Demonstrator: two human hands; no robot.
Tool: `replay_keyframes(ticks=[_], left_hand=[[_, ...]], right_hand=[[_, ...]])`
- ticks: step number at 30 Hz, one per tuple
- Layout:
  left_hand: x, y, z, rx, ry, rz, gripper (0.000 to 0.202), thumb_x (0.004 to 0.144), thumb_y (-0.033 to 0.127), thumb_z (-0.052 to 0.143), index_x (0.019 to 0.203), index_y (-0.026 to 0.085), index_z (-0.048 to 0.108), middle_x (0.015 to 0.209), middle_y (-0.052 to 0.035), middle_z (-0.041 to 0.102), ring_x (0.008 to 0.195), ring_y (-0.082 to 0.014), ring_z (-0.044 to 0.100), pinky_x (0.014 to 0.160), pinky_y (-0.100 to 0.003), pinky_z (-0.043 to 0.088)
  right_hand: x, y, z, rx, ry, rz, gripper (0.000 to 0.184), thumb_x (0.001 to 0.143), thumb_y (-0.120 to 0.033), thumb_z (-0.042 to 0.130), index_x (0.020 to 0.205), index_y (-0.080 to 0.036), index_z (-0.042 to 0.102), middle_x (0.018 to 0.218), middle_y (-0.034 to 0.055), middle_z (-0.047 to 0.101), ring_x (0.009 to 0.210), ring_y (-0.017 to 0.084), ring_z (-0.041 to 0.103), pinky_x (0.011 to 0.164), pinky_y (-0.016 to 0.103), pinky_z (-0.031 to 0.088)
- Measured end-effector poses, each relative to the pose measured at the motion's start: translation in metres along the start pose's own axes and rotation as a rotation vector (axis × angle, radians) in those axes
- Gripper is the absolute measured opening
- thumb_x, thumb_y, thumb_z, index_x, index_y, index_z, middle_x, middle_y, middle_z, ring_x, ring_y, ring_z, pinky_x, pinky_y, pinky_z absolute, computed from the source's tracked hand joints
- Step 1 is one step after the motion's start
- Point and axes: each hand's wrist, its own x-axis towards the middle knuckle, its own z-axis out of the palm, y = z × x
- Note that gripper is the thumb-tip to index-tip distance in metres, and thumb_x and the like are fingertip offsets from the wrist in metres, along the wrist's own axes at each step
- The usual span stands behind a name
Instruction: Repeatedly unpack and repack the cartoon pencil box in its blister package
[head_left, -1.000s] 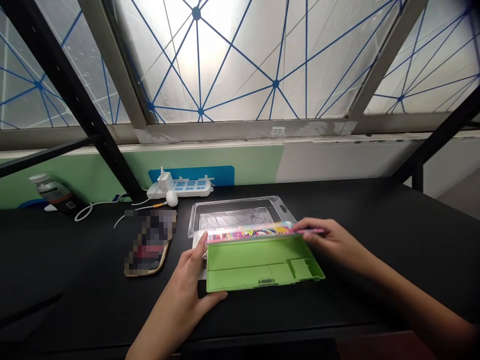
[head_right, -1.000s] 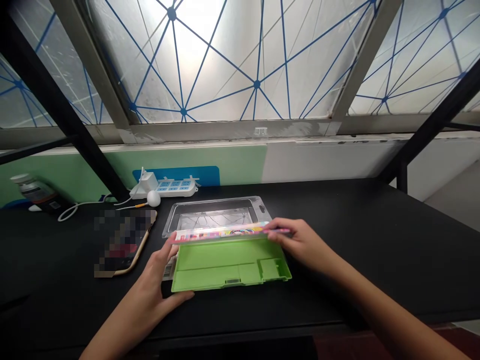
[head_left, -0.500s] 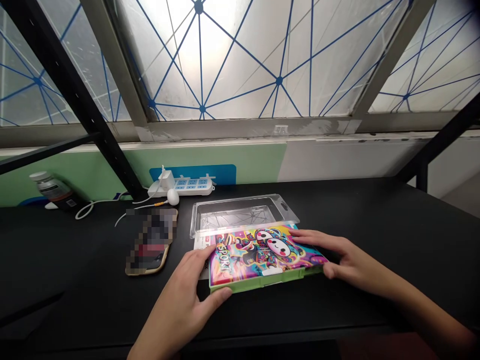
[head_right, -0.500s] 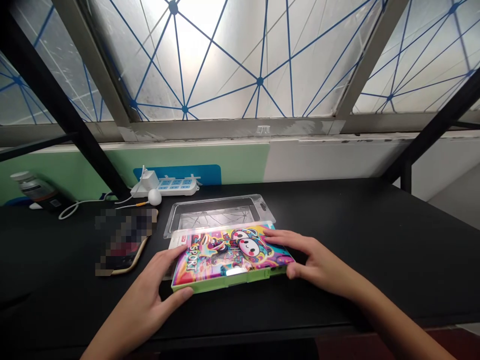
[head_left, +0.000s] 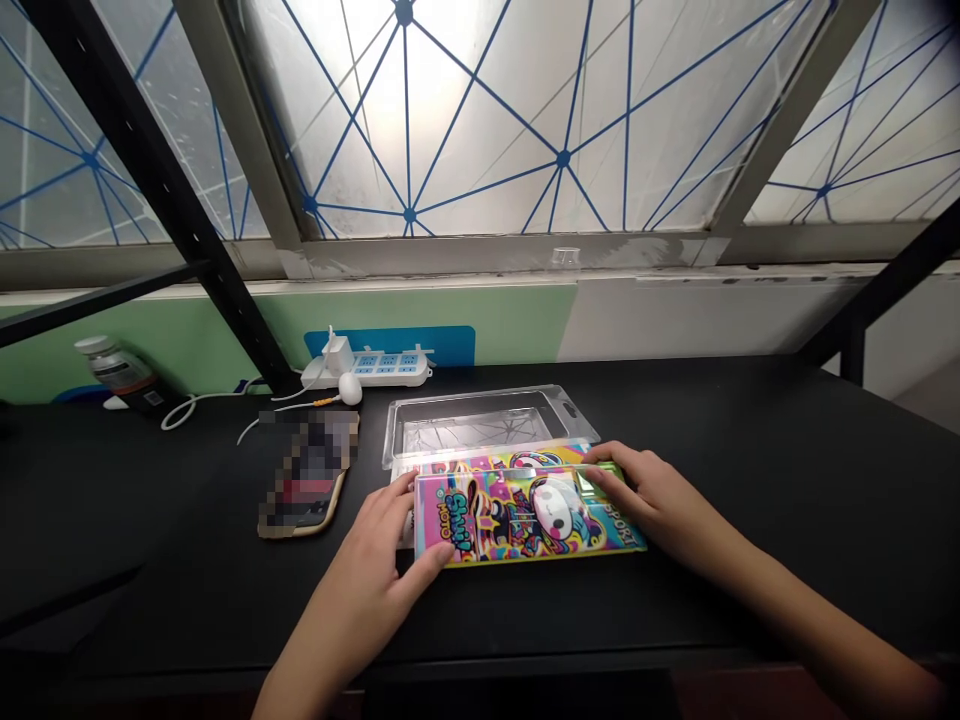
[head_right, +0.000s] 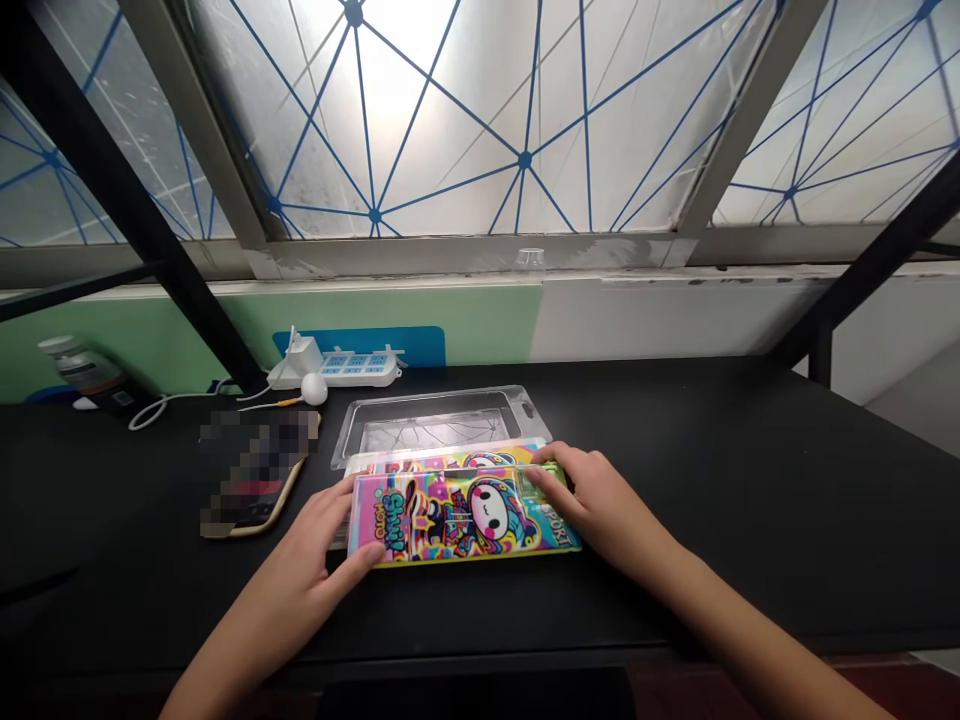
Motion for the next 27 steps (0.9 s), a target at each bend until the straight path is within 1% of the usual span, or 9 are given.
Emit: replay_keyframes(ticks=[2, 5, 7, 9, 12, 15, 18, 23, 27], left_hand=[[0.000, -0.001, 0.001, -0.017, 0.029, -0.013, 0.056, 0.099, 0.050, 0.055, 0.148, 0.023, 0.049, 0.154, -0.0143, 0.050, 0.144, -0.0318, 0.045, 0.117, -0.054, 0.040], [-0.002, -0.003, 0.003, -0.033, 0.050, -0.010, 0.070, 0.095, 0.048, 0.063, 0.156, 0.026, 0.037, 0.153, -0.0144, 0.050, 0.142, -0.0335, 0.048, 0.114, -0.054, 0.043], [-0.002, -0.003, 0.003, -0.034, 0.041, 0.001, 0.080, 0.091, 0.044, 0.070, 0.159, 0.029, 0.031, 0.153, -0.0140, 0.050, 0.141, -0.0346, 0.049, 0.113, -0.055, 0.044], [-0.002, -0.004, 0.004, -0.039, 0.037, 0.008, 0.086, 0.089, 0.040, 0.073, 0.161, 0.031, 0.026, 0.154, -0.0138, 0.049, 0.140, -0.0347, 0.050, 0.113, -0.054, 0.045], [-0.001, -0.004, 0.005, -0.053, 0.054, 0.001, 0.087, 0.090, 0.037, 0.072, 0.161, 0.031, 0.023, 0.154, -0.0133, 0.050, 0.141, -0.0329, 0.050, 0.113, -0.053, 0.045], [0.000, -0.004, 0.005, -0.062, 0.048, -0.012, 0.088, 0.092, 0.035, 0.069, 0.162, 0.031, 0.016, 0.150, -0.0131, 0.053, 0.138, -0.0310, 0.053, 0.113, -0.052, 0.045], [0.000, -0.004, 0.003, -0.057, 0.045, -0.002, 0.090, 0.094, 0.033, 0.066, 0.163, 0.033, 0.009, 0.146, -0.0127, 0.057, 0.135, -0.0304, 0.056, 0.110, -0.051, 0.047], [0.000, -0.005, 0.003, -0.053, 0.044, 0.046, 0.091, 0.097, 0.032, 0.062, 0.164, 0.037, -0.001, 0.142, -0.0108, 0.059, 0.134, -0.0301, 0.057, 0.109, -0.050, 0.048], [0.000, -0.005, 0.004, -0.060, 0.073, 0.036, 0.090, 0.098, 0.035, 0.061, 0.164, 0.033, 0.001, 0.136, -0.0117, 0.062, 0.132, -0.0314, 0.058, 0.106, -0.050, 0.050]], right_hand=[[0.004, 0.000, 0.000, -0.113, 0.040, -0.088, 0.046, 0.102, -0.057, 0.039, 0.100, -0.025, 0.071, 0.093, 0.0067, 0.076, 0.080, 0.026, 0.068, 0.073, 0.042, 0.050], [0.006, -0.005, 0.001, -0.306, 0.133, -0.230, 0.042, 0.104, -0.050, 0.040, 0.098, -0.022, 0.071, 0.096, 0.0086, 0.073, 0.085, 0.026, 0.067, 0.076, 0.042, 0.045], [0.005, -0.016, 0.003, -0.436, 0.194, -0.302, 0.038, 0.105, -0.044, 0.041, 0.099, -0.021, 0.070, 0.099, 0.0103, 0.072, 0.086, 0.027, 0.066, 0.077, 0.043, 0.042], [0.004, -0.034, 0.007, -0.485, 0.192, -0.366, 0.034, 0.106, -0.039, 0.041, 0.101, -0.021, 0.069, 0.101, 0.0104, 0.071, 0.086, 0.027, 0.065, 0.078, 0.043, 0.042], [0.008, -0.064, 0.019, -0.458, 0.116, -0.445, 0.028, 0.103, -0.042, 0.049, 0.107, -0.020, 0.067, 0.102, 0.0102, 0.072, 0.090, 0.027, 0.065, 0.079, 0.043, 0.045], [0.017, -0.081, 0.032, -0.458, 0.080, -0.460, 0.027, 0.101, -0.042, 0.053, 0.106, -0.019, 0.066, 0.097, 0.0106, 0.070, 0.087, 0.028, 0.064, 0.076, 0.042, 0.048], [0.026, -0.082, 0.041, -0.421, 0.066, -0.441, 0.025, 0.102, -0.037, 0.051, 0.099, -0.017, 0.065, 0.092, 0.0102, 0.067, 0.083, 0.027, 0.062, 0.074, 0.042, 0.050], [0.029, -0.076, 0.045, -0.343, 0.087, -0.460, 0.022, 0.103, -0.031, 0.047, 0.099, -0.015, 0.062, 0.093, 0.0121, 0.065, 0.086, 0.028, 0.061, 0.076, 0.044, 0.052], [0.030, -0.077, 0.041, -0.271, 0.248, -0.506, 0.019, 0.104, -0.032, 0.046, 0.100, -0.017, 0.057, 0.096, 0.0123, 0.065, 0.088, 0.027, 0.060, 0.077, 0.043, 0.053]])
